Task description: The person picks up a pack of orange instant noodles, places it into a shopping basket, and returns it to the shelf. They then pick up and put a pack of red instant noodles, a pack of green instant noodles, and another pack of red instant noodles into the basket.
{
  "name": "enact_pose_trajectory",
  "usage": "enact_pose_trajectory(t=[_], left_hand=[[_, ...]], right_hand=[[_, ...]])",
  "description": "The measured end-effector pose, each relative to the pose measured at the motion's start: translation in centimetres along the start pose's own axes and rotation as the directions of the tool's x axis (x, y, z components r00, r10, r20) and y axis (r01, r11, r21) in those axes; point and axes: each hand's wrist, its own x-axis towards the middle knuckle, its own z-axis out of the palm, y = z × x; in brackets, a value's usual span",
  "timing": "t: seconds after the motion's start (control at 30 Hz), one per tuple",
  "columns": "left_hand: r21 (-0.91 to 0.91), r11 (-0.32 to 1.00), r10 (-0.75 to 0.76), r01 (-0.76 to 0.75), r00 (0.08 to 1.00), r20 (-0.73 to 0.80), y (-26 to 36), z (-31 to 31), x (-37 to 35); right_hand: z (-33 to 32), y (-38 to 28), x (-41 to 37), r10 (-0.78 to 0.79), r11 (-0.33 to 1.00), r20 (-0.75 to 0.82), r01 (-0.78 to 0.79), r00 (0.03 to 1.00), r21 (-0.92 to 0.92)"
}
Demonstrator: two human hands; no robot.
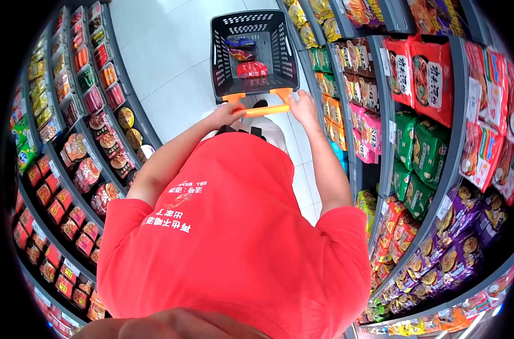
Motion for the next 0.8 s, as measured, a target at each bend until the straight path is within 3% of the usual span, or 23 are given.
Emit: enact_pose_trajectory(t=[0.03,0.13,0.2,0.3,0.4,0.57,0.73,0.8], left_hand=[[0.007,1.000,-0.011,0.011,1.000,-0.006,-0.1,-0.3,0.2],[-0.008,0.999,-0.042,0.041,0.998,-0.051,-1.3,-1.0,1.8],[-0.072,0.992,-0.110,0.101,0.984,-0.137,-1.8,-1.6,3.0],[-0.210,0.970,-0.187,0.125,0.933,-0.307,-3.6,-1.2,4.9],[-0.331,0.923,-0.299,0.197,0.907,-0.296,-6.1,1.0,6.4],[-0.540,0.819,-0.390,0.194,0.878,-0.276,-6.7,1.5,8.7],[-0.591,0.768,-0.438,0.245,0.875,-0.207,-6.7,0.5,10.2],[-0.536,0.816,-0.402,0.216,0.879,-0.258,-7.1,0.5,10.4]], right_hand=[[-0.4,-1.1,1.2,0.025,1.000,0.018,-0.025,1.000,0.017],[0.1,-3.8,6.1,0.123,0.951,0.266,-0.190,0.956,0.244],[1.6,-5.7,9.6,0.098,0.956,0.326,-0.181,0.940,0.233],[10.1,-2.4,15.4,0.052,0.960,0.404,-0.157,0.913,0.231],[19.7,2.4,21.4,0.140,0.975,0.523,-0.210,0.841,0.076],[33.4,9.7,27.8,0.329,0.943,0.478,-0.308,0.814,-0.124],[41.8,14.1,30.8,0.329,0.942,0.504,-0.244,0.798,-0.229],[44.1,15.4,30.8,0.310,0.949,0.467,-0.237,0.828,-0.210]])
